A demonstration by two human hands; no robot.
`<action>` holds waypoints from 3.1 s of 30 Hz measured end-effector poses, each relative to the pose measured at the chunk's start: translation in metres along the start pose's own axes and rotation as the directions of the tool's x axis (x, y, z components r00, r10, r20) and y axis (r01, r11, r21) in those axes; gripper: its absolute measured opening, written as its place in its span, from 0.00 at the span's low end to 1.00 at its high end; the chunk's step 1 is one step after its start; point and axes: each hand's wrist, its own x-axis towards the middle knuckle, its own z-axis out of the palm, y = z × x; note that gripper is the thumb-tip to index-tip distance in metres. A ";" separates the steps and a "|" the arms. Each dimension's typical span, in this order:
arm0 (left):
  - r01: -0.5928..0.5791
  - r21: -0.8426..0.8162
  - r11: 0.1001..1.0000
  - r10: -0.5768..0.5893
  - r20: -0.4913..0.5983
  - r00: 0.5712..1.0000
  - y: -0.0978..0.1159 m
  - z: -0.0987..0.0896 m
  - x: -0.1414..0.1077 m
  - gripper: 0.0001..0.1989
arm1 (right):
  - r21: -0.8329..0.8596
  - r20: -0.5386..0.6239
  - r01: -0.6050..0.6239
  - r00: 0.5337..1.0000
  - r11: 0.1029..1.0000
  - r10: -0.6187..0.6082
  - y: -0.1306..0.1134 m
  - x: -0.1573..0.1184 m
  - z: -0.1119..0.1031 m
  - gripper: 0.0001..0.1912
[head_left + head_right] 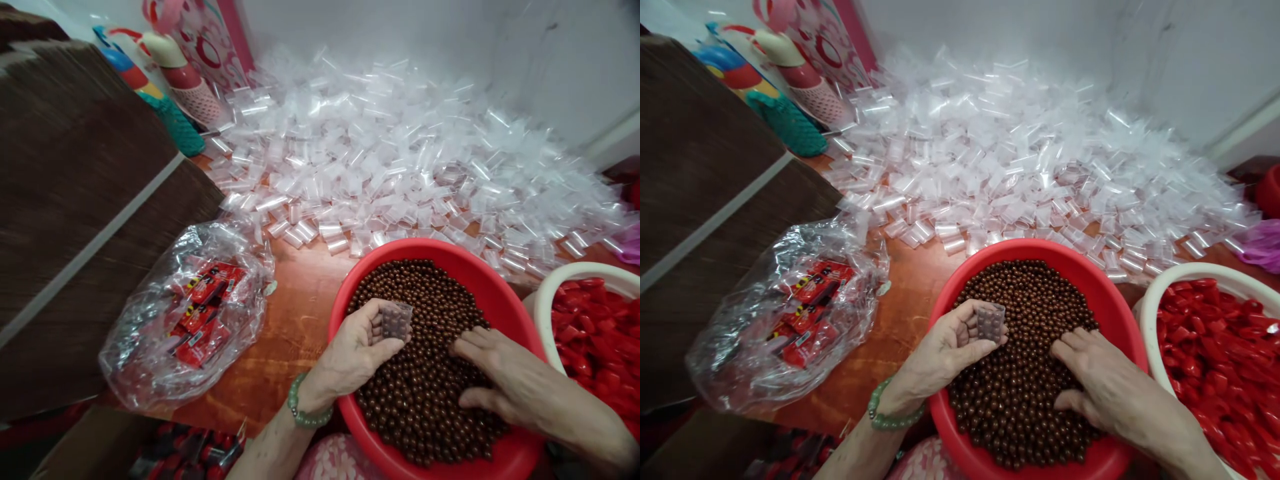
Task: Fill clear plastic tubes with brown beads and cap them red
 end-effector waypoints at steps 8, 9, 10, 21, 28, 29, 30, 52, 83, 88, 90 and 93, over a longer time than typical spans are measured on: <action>0.022 -0.022 1.000 -0.022 0.011 1.000 0.002 0.001 0.001 0.17 | 0.176 -0.022 0.010 1.000 0.984 -0.006 0.002 -0.013 0.016 0.05; 0.020 -0.010 1.000 -0.020 0.014 1.000 0.002 0.001 0.001 0.18 | 0.251 -0.054 0.011 0.999 0.968 0.002 0.002 -0.009 0.012 0.04; 0.014 -0.004 1.000 -0.014 0.014 1.000 0.003 0.001 0.001 0.18 | 0.341 -0.094 0.006 0.995 0.940 0.028 0.002 -0.003 0.007 0.06; 0.067 0.088 0.994 -0.066 -0.015 0.998 0.006 0.001 0.000 0.16 | 0.975 -0.222 0.192 0.866 0.112 0.447 -0.025 0.080 -0.015 0.17; 0.050 0.021 0.999 -0.048 -0.104 0.993 0.011 0.005 0.000 0.15 | 0.890 -0.361 0.183 0.842 0.418 0.401 -0.045 0.094 -0.002 0.14; 0.051 0.023 0.998 -0.048 -0.113 0.992 0.012 0.005 0.000 0.15 | 0.799 -0.472 0.210 0.800 0.564 0.371 -0.046 0.093 0.002 0.12; 0.055 0.016 0.998 -0.053 -0.119 0.991 0.012 0.006 0.000 0.15 | 0.669 -0.587 0.240 0.752 0.704 0.301 -0.046 0.092 0.004 0.08; -0.026 0.009 1.000 0.026 0.055 0.998 0.006 -0.002 -0.003 0.11 | 0.489 -0.632 0.398 0.775 0.776 0.000 -0.040 0.073 -0.013 0.08; 0.033 0.189 0.981 -0.064 0.160 0.985 0.009 -0.006 -0.001 0.07 | -0.131 -0.459 0.496 0.737 0.858 -0.496 -0.056 0.077 -0.023 0.11; 0.068 -0.002 0.998 -0.067 0.125 0.990 0.005 -0.005 0.001 0.13 | -0.398 -0.464 0.359 0.715 0.844 -0.523 -0.067 0.078 -0.006 0.33; 0.052 -0.062 0.997 -0.045 0.117 0.992 0.005 -0.004 0.003 0.17 | -0.457 -0.473 0.310 0.709 0.834 -0.523 -0.071 0.080 0.001 0.31; 0.000 -0.089 0.996 0.012 0.131 0.991 0.008 -0.003 0.005 0.21 | -0.523 -0.500 0.264 0.676 0.811 -0.542 -0.072 0.083 0.006 0.28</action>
